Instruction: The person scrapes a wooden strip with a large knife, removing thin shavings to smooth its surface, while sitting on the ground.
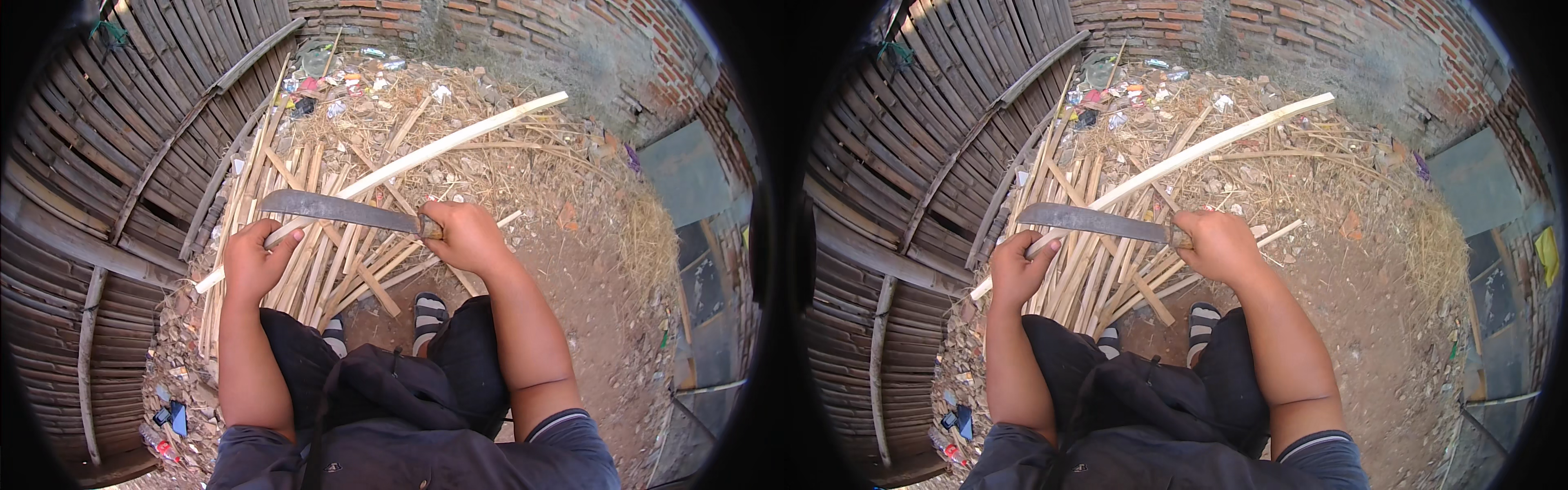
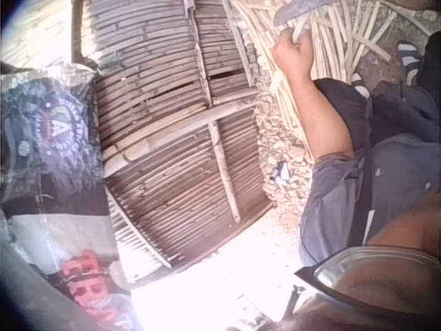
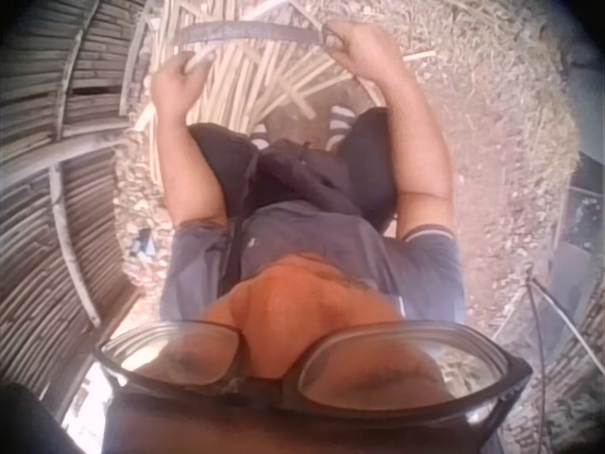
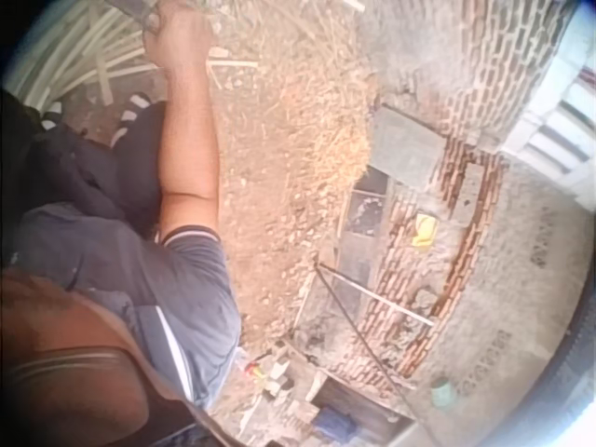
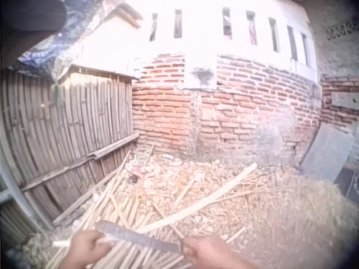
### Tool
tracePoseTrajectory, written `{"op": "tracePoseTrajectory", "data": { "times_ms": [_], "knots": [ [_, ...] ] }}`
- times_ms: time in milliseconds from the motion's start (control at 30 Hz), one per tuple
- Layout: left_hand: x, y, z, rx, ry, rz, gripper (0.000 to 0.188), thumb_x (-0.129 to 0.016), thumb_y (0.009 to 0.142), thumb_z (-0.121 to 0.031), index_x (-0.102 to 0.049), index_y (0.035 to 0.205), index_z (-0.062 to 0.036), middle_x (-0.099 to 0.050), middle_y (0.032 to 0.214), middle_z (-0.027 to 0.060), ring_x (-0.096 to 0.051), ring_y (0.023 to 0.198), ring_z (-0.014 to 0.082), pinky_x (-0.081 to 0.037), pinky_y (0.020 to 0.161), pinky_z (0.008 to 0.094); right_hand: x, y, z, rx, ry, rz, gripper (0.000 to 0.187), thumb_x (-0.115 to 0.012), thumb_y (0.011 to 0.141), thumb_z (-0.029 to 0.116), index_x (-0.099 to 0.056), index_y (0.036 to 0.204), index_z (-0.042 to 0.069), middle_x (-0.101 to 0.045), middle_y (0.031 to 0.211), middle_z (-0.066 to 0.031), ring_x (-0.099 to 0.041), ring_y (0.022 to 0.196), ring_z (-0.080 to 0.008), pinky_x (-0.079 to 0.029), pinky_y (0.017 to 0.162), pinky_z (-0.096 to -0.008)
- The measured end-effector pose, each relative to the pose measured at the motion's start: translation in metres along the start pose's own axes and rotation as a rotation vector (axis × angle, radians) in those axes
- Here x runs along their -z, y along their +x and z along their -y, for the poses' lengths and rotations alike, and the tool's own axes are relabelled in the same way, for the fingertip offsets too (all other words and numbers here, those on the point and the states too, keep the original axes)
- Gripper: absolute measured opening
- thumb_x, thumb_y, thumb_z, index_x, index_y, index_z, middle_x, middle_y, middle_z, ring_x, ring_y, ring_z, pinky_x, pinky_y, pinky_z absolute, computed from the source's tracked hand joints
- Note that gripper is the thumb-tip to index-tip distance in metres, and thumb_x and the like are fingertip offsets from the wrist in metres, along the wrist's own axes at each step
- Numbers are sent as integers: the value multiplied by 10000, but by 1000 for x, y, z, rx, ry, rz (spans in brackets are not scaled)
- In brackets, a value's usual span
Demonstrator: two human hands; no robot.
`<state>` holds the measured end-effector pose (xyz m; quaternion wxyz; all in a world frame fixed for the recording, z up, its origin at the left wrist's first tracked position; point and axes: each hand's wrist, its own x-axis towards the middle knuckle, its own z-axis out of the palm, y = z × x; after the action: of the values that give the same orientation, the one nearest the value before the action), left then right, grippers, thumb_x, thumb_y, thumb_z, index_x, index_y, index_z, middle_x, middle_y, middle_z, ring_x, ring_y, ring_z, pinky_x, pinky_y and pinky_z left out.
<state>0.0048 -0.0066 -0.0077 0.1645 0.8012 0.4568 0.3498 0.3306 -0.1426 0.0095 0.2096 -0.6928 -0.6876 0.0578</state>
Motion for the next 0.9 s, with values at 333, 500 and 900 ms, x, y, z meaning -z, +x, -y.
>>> {"op": "tracePoseTrajectory", "data": {
  "times_ms": [333,500,900],
  "knots": [
    [9,4,-4,70,61,74,423,-821,924,-462,-781,904,-42,-692,715,163,-684,662,340,-513,622,432,1,3,-72,-408,636,-215,344,-862,909,244,-713,1112,10,-744,867,-103,-702,810,-207,-557,784,-379],
    [3,2,-8,78,4,128,430,-821,927,-462,-780,907,-34,-684,706,161,-667,645,334,-510,620,429,-1,2,-30,-175,341,-61,319,-842,898,244,-712,1114,50,-752,891,-167,-735,821,-347,-574,786,-443],
    [16,5,3,111,44,96,442,-825,929,-457,-780,913,-18,-691,725,150,-663,632,293,-504,616,404,4,7,-51,-351,332,-224,382,-843,916,287,-710,1142,9,-727,825,-200,-743,782,-338,-554,720,-433]
  ]
}}
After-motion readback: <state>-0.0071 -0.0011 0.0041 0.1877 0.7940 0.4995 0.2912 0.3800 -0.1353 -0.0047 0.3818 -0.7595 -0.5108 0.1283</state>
